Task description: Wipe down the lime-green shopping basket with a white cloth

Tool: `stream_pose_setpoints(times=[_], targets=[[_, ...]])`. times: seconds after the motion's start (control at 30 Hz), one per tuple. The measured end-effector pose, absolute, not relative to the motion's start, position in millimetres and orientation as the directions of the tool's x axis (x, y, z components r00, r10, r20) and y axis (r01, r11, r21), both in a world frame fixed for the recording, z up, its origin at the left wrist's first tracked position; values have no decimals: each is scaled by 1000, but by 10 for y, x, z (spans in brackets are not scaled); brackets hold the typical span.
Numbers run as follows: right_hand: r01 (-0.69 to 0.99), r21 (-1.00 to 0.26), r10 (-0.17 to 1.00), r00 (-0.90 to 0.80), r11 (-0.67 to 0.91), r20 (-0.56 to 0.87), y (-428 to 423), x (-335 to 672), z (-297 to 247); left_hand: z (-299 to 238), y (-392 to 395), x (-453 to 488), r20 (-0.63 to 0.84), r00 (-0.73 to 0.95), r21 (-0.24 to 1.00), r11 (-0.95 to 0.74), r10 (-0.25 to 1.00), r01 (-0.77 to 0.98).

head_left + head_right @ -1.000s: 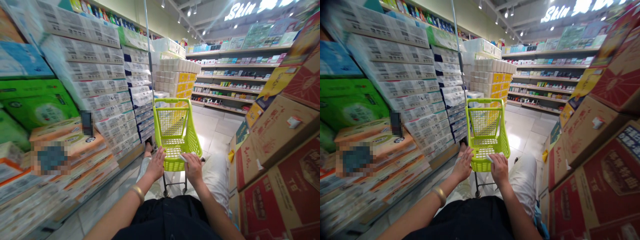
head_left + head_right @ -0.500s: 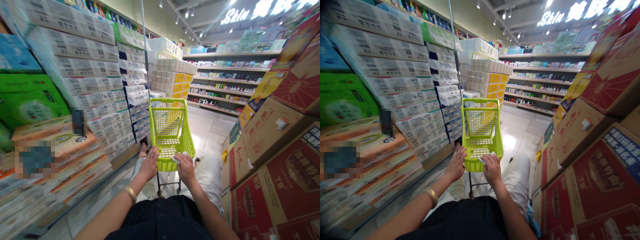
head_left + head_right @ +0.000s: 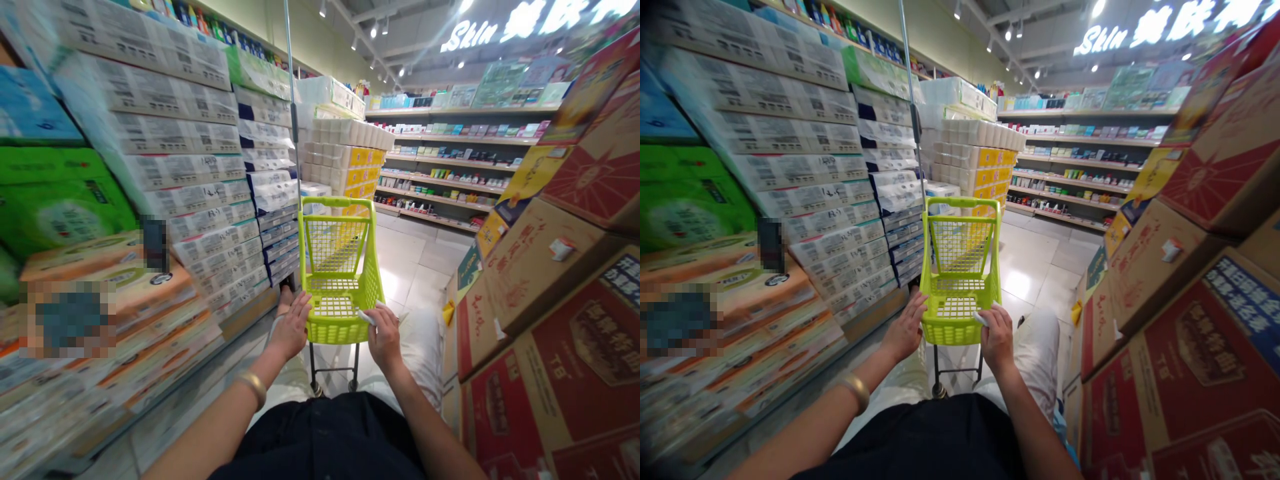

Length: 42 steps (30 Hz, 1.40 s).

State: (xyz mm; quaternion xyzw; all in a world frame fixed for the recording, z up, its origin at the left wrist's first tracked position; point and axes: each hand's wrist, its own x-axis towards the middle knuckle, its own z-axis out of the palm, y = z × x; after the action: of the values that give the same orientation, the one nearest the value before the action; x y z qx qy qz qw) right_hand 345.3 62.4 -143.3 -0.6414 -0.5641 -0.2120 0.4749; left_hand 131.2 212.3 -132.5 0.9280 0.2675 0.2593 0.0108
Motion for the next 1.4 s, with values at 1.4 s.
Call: stream_pose_setpoints(times=[1.4], targets=[[807, -374, 659, -26, 458, 751, 713, 3589, -1058, -982, 1295, 1637, 354, 799, 361, -859, 486, 363]])
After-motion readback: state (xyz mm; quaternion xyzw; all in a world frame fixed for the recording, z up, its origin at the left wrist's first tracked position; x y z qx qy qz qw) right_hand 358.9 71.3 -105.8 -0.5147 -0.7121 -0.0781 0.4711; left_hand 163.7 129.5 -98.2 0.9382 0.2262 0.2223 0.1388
